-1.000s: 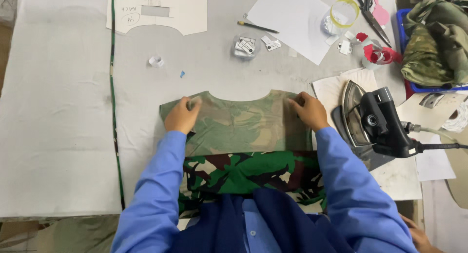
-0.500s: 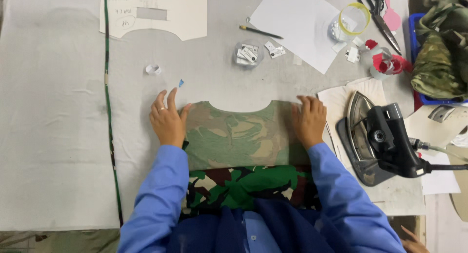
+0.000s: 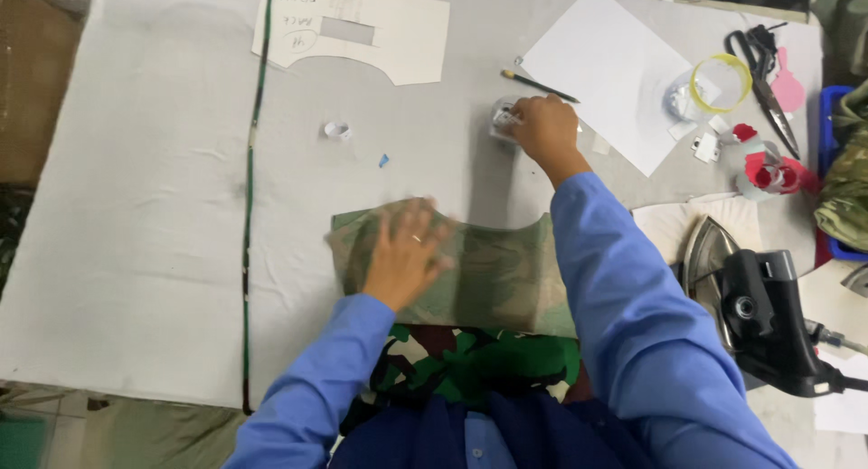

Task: The person irons a camouflage-patterned t-shirt on a white table. They briefly move the shirt to the floor to retrieve another item before returning to the table. The person then places a small white label on the shirt's collar area and uses the iron to press it into place.

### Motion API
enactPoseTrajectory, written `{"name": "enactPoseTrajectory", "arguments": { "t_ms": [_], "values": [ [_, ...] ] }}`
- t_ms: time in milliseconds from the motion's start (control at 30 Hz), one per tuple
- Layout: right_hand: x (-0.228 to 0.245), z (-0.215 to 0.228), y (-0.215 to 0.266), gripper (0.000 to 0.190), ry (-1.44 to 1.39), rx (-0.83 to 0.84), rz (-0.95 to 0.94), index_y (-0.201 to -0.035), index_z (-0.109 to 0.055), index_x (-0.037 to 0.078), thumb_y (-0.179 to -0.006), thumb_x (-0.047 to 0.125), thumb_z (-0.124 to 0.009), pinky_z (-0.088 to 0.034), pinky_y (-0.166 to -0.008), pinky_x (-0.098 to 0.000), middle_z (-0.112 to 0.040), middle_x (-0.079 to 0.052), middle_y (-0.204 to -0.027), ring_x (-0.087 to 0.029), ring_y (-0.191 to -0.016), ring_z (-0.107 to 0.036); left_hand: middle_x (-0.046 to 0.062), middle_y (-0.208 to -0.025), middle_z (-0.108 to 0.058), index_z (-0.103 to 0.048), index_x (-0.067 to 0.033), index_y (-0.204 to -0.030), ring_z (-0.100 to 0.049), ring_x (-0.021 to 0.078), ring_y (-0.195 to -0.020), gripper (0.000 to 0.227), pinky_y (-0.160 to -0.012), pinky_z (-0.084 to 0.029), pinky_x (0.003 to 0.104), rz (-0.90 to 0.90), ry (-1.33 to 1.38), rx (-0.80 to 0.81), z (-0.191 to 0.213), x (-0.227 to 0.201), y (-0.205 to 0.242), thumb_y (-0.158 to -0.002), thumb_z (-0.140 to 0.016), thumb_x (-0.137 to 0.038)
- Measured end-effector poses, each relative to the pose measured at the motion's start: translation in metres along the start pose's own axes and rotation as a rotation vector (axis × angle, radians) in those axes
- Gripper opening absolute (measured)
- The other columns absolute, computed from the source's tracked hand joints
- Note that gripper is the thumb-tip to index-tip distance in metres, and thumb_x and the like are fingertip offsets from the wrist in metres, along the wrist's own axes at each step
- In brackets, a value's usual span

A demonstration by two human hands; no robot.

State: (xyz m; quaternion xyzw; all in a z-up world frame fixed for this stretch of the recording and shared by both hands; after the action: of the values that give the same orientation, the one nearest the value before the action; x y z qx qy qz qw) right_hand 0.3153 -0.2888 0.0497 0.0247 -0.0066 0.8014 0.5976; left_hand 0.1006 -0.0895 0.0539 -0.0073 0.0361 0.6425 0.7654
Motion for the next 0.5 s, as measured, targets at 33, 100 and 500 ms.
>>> {"name": "enactPoseTrajectory", "arguments": {
  "t_ms": [33,100,500],
  "values": [
    [-0.003,0.001,-0.006,0.024,-0.020,-0.047,-0.001,-0.100,-0.074,0.018,-0.081,0.033,-0.078,-0.054,-0.073,-0.0347,-0.072,0.000,-0.083,-0.021,-0.085,-0.065,0.009,-0.159,-0.022,-0.030,-0.0324,-0.151,-0.018,0.0359,-0.146,0.065,-0.109,-0.012,0.070,-0.173,0.132,0.172,-0.022,-0.019,0.013,-0.093,-0.042,-0.060],
    [-0.011,-0.002,-0.011,0.019,-0.041,-0.099,0.008,-0.097,-0.075,0.022,-0.080,0.031,-0.079,-0.053,-0.074,-0.0325,-0.071,0.003,-0.085,-0.020,-0.085,-0.065,0.002,-0.162,-0.016,-0.028,-0.0377,-0.150,-0.014,0.0309,-0.148,0.064,-0.111,-0.009,0.070,-0.336,0.262,0.337,-0.040,-0.025,0.026,-0.093,-0.036,-0.066],
    [-0.015,-0.046,0.189,0.015,-1.162,-0.004,-0.398,-0.105,-0.063,0.005,-0.090,0.008,-0.068,-0.052,-0.073,-0.0321,-0.067,-0.013,-0.095,-0.023,-0.088,-0.062,-0.004,-0.122,-0.053,-0.055,-0.0344,-0.132,-0.051,0.0211,-0.115,0.033,-0.094,-0.040,0.042,0.369,0.116,-0.314,-0.028,0.109,0.036,-0.101,-0.050,-0.040]
  ]
}}
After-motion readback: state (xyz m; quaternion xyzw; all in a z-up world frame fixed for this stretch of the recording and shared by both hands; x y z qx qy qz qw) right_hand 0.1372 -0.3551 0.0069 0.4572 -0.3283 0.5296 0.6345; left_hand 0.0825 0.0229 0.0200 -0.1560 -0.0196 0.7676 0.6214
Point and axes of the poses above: each hand's wrist, its own y-axis away from the middle knuckle, its own z-axis out of the back of the hand, x = y × z, the point moved 8 cm from there along -y, towards the middle knuckle
